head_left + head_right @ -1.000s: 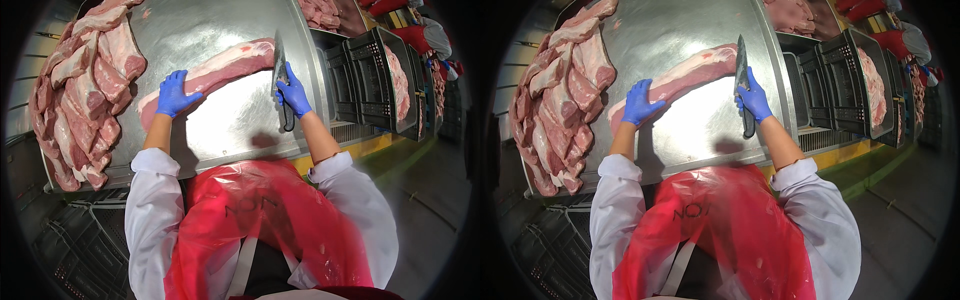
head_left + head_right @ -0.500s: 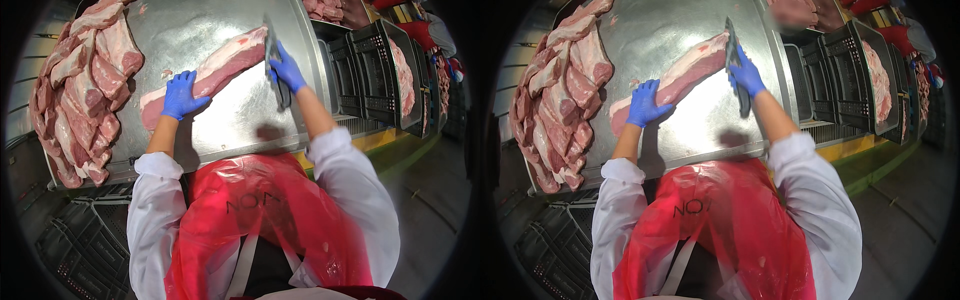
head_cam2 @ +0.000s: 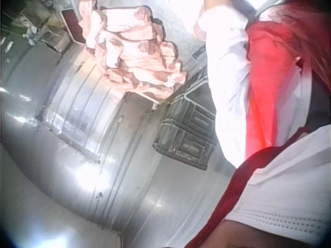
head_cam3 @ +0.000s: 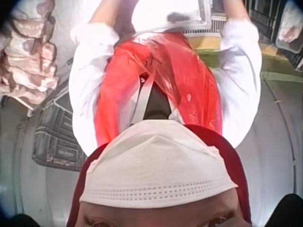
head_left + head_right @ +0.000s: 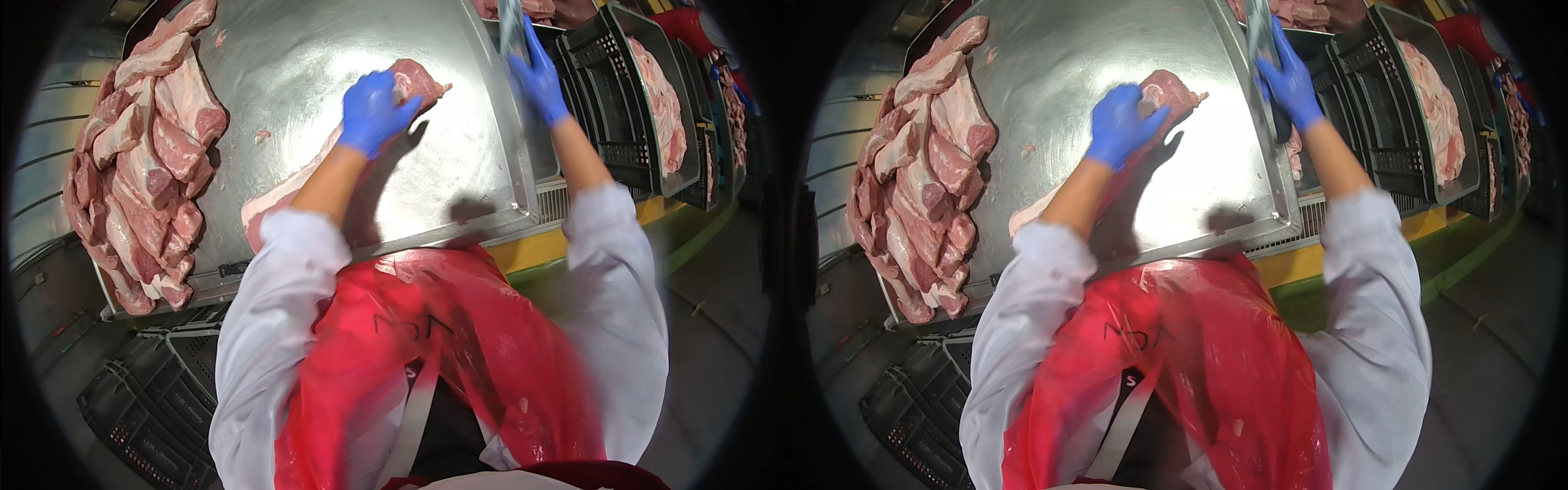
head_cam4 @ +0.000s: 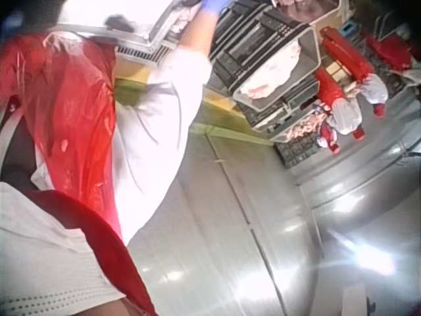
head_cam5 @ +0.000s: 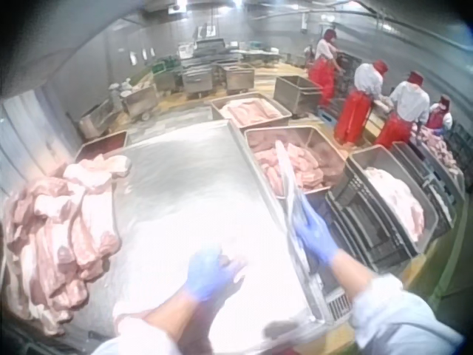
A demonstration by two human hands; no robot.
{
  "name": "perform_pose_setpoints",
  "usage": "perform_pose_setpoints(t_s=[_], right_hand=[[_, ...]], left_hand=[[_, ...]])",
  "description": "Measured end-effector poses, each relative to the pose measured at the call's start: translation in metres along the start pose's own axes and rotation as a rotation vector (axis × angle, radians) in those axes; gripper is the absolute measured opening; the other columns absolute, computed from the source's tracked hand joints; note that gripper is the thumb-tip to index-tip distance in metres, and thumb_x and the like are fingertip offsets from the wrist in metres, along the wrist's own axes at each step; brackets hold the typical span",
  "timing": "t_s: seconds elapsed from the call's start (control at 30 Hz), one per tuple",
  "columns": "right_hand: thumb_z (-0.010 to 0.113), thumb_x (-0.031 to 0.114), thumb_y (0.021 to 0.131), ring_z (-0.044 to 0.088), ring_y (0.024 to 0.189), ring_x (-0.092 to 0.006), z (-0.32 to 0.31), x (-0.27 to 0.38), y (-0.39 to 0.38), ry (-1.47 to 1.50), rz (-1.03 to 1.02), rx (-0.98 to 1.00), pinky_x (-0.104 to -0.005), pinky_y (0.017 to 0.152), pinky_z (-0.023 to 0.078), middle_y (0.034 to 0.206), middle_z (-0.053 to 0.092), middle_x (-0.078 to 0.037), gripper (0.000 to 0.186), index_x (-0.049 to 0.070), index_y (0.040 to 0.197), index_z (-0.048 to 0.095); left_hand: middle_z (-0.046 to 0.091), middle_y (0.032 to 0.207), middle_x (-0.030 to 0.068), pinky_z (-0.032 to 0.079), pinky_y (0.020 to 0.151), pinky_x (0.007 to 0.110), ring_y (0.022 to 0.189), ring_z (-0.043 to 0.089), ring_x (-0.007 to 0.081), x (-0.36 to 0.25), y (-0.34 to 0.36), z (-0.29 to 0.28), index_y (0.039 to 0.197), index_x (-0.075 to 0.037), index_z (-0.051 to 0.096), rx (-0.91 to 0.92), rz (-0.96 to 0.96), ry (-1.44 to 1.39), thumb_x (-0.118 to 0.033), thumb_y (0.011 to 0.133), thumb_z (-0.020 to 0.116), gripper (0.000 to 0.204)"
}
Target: The person uses a knife to trim fat and slice large pieces of raw meat on a stainless steel table. They handle the meat with gloved hands, separating lean portions from fat and placing the cut pieces into a nearby crate.
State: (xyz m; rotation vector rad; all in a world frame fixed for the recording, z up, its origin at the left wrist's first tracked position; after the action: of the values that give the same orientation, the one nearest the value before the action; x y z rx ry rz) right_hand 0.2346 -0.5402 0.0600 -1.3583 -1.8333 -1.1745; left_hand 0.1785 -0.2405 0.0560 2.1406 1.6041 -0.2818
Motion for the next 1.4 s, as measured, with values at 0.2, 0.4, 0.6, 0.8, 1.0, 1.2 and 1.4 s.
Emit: perform_pose_setpoints(t_s=[0.2, 0.4, 0.6, 0.8, 1.0, 1.2, 1.4], right_hand=[[0.059, -0.003, 0.093, 0.059, 0.061, -0.0101, 0.094, -0.024, 0.012, 0.662, 0.335, -0.163, -0.0282, 0.051, 0.052, 0.082, 0.064, -0.008, 0.084, 0.025, 0.162, 0.021], [0.06, 0.01, 0.096, 0.059, 0.056, -0.0114, 0.167, -0.004, -0.031, 0.477, 0.545, 0.264, -0.0284, 0.05, 0.052, 0.08, 0.066, -0.008, 0.075, 0.031, 0.16, 0.027], [0.05, 0.019, 0.096, 0.066, 0.058, -0.0221, 0.135, 0.028, -0.135, 0.323, 0.523, 0.636, -0.0355, 0.061, 0.058, 0.086, 0.069, -0.017, 0.071, 0.028, 0.161, 0.022], [0.053, 0.017, 0.095, 0.065, 0.067, -0.019, 0.179, 0.006, -0.065, 0.351, 0.471, 0.573, -0.0337, 0.065, 0.058, 0.095, 0.069, -0.014, 0.076, 0.029, 0.162, 0.018], [0.052, 0.02, 0.098, 0.064, 0.065, -0.0192, 0.148, 0.033, -0.126, 0.4, 0.483, 0.721, -0.0345, 0.067, 0.057, 0.087, 0.067, -0.011, 0.074, 0.029, 0.162, 0.018], [0.05, 0.023, 0.098, 0.064, 0.064, -0.0195, 0.193, 0.012, -0.086, 0.347, 0.506, 0.673, -0.034, 0.066, 0.057, 0.083, 0.068, -0.012, 0.074, 0.033, 0.162, 0.015], [0.052, 0.024, 0.099, 0.065, 0.065, -0.0188, 0.165, 0.039, -0.129, 0.353, 0.464, 0.796, -0.0347, 0.064, 0.058, 0.1, 0.069, -0.016, 0.073, 0.031, 0.162, 0.015]], left_hand=[[0.071, 0.094, 0.0251, 0.055, 0.081, 0.043, 0.087, 0.07, 0.0356, 0.041, 0.042, 0.05, 0.086, 0.002, 0.07, 0.265, -0.462, 0.009, -0.044, 0.081, 0.073, 0.046], [0.069, 0.07, 0.0187, 0.053, 0.065, 0.038, 0.065, 0.067, 0.0273, 0.06, 0.033, 0.058, 0.074, 0.003, 0.069, 0.134, -0.576, -0.32, -0.031, 0.082, 0.075, 0.035], [0.067, 0.066, 0.0177, 0.052, 0.062, 0.037, 0.061, 0.065, 0.0221, 0.057, 0.022, 0.047, 0.072, 0.003, 0.068, 0.017, -0.663, -0.429, -0.028, 0.087, 0.073, 0.035], [0.067, 0.066, 0.015, 0.052, 0.061, 0.037, 0.06, 0.064, 0.0206, 0.051, 0.038, 0.049, 0.076, 0.003, 0.068, 0.052, -0.503, -0.447, -0.027, 0.088, 0.071, 0.032], [0.068, 0.072, 0.0078, 0.049, 0.058, 0.028, 0.062, 0.062, 0.0133, 0.068, 0.034, 0.03, 0.081, 0.001, 0.068, 0.11, -0.69, -0.649, -0.017, 0.088, 0.069, 0.019], [0.068, 0.075, 0.0067, 0.049, 0.063, 0.027, 0.066, 0.061, 0.0127, 0.051, 0.054, 0.024, 0.08, -0.001, 0.065, 0.229, -0.547, -0.604, -0.015, 0.088, 0.068, 0.017], [0.066, 0.074, 0.0046, 0.047, 0.063, 0.028, 0.067, 0.059, 0.0118, 0.073, 0.05, 0.017, 0.08, -0.002, 0.065, 0.221, -0.547, -0.735, -0.016, 0.088, 0.068, 0.017]])
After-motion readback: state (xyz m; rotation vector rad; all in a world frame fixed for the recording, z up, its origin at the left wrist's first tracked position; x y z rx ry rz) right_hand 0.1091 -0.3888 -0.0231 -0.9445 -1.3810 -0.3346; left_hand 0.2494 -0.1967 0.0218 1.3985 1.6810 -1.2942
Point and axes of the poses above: each hand's wrist, its own y-axis towards the middle knuckle, its own z-axis out of the palm, x = y × z, the point moved 5 cm from there along y, towards the middle knuckle
